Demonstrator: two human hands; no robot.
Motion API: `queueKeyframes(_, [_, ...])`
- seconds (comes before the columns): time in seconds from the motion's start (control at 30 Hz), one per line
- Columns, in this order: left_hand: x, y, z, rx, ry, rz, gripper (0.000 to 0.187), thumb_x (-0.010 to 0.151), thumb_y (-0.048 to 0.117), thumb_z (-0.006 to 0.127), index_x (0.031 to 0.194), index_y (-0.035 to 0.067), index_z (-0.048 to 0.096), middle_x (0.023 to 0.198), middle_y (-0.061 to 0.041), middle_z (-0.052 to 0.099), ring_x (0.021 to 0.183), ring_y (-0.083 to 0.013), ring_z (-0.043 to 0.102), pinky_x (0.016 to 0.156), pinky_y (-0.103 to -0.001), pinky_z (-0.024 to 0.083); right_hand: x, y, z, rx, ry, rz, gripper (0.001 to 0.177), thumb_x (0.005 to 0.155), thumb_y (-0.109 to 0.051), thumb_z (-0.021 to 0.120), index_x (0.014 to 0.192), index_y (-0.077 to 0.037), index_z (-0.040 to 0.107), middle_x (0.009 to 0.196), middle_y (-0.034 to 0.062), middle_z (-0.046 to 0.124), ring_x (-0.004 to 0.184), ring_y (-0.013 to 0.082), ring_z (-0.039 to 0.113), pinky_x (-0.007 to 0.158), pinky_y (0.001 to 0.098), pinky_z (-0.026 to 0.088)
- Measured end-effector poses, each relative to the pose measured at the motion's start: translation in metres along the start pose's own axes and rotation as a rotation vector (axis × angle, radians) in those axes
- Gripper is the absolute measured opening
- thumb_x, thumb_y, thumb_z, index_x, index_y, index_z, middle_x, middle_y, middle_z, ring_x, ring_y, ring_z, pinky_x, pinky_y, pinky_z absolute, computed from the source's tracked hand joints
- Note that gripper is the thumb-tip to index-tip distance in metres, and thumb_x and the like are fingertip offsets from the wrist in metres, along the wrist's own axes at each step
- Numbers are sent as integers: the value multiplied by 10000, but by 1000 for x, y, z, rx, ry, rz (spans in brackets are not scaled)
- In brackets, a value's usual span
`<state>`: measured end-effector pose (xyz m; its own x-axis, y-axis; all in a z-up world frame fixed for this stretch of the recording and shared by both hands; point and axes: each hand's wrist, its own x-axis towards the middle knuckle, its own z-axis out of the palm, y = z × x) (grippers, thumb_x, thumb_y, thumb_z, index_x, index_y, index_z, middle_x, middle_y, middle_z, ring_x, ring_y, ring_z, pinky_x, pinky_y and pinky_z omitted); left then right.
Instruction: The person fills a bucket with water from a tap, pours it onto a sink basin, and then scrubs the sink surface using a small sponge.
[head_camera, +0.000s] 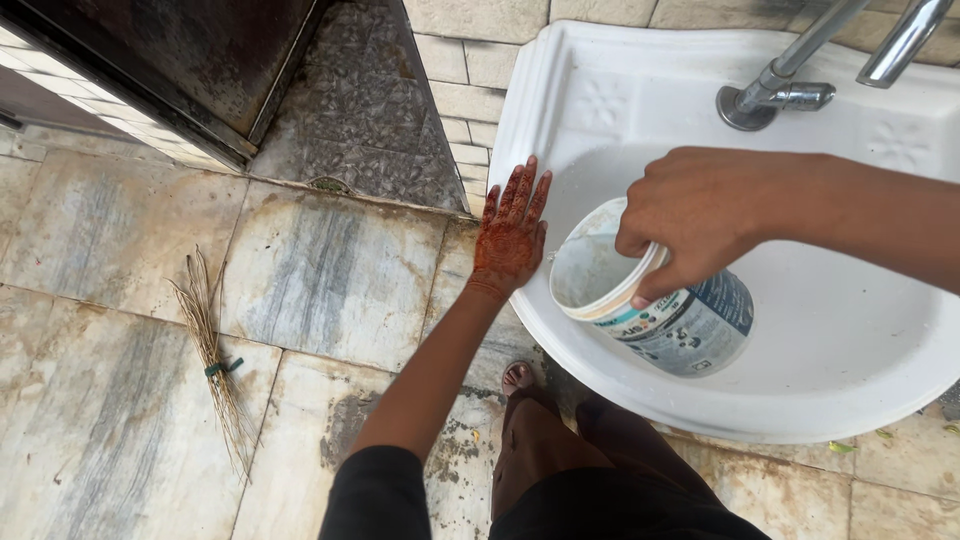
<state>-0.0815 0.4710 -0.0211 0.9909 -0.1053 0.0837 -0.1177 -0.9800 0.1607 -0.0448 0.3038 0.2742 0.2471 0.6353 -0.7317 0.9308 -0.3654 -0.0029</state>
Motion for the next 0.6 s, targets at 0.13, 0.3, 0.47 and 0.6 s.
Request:
queueKeyframes(0.13, [36,1,21,-140,248,-155,698,1080,332,361,1659,112,42,1739,-170,42,1607,-313,115,1278,-491,166,13,19,-12,-3,4,104,495,798,-612,687,827,-126,775,659,90,723,692,281,711,691,465,545])
queueKeyframes(0.3, [101,7,26,-344,159,-549,789,1067,520,428,1635,110,64,1710,-162,110,1581,-372,155,1280,-543,172,24,41,-23,48,63,199,484,789,-613,682,873,-153,808,656,85,749,688,281,736,684,458,560])
queueKeyframes(0.47, [76,32,16,75,222,-310,746,1029,461,503,1629,220,129,1704,-152,83,1538,-413,174,1198,-604,221,30,55,-33,95,85,268,511,784,-612,689,981,-156,812,720,100,774,688,290,775,676,433,598])
queueKeyframes(0.6, [79,12,28,-102,397,-134,753,982,395,528,1621,165,202,1694,-161,48,1568,-396,198,1243,-576,272,41,69,-31,62,143,239,557,767,-632,698,1037,-161,824,785,118,795,738,289,770,699,435,598])
